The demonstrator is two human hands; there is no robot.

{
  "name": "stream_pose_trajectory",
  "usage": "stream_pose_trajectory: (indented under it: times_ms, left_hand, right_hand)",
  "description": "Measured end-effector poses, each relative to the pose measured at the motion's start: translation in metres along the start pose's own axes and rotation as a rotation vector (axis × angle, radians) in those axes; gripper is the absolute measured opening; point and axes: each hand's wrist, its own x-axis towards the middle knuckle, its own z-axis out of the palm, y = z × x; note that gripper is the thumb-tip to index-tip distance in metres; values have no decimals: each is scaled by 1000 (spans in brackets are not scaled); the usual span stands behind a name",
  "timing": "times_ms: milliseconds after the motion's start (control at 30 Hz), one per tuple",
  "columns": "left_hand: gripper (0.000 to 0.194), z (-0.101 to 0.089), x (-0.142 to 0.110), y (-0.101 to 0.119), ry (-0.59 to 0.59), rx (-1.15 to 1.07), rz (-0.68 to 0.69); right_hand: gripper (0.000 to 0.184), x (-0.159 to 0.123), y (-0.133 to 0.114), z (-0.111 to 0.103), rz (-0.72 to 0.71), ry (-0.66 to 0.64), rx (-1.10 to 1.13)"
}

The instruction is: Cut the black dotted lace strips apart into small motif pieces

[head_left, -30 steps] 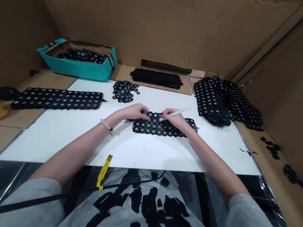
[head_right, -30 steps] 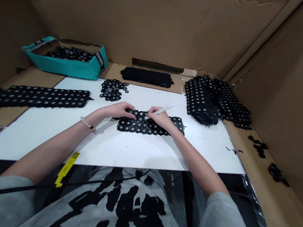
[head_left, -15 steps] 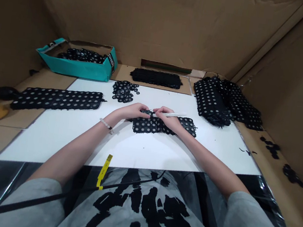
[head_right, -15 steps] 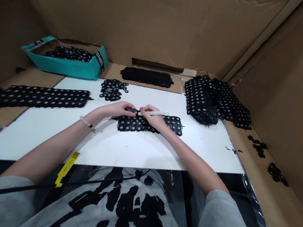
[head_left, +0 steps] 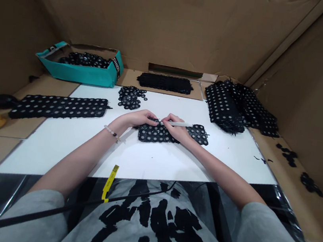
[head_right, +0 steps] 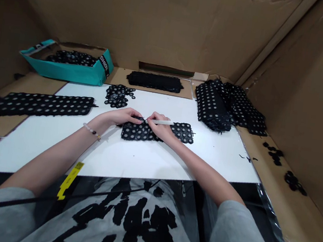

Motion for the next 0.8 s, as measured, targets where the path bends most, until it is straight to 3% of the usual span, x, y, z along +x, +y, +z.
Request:
stream_pose_trajectory:
  times_ms: [100,267,367,633,800]
  left_hand:
    - [42,-2,-3,5,-50,19,-24]
    - [45,1,-5,13,91,327,3]
    - [37,4,-4,13,87,443,2]
    - [38,3,-4,10,67,339,-55]
    - [38,3,-3,10,50,212,-89]
  right_hand:
    - [12,1,2,0,-14,-1,-21]
    - [15,6,9,-6,70,0,211]
    - [14,6,9,-8,81,-33,240]
    - [16,4,5,-6,56,-91,147]
    - [15,2,5,-3,30,-35,41]
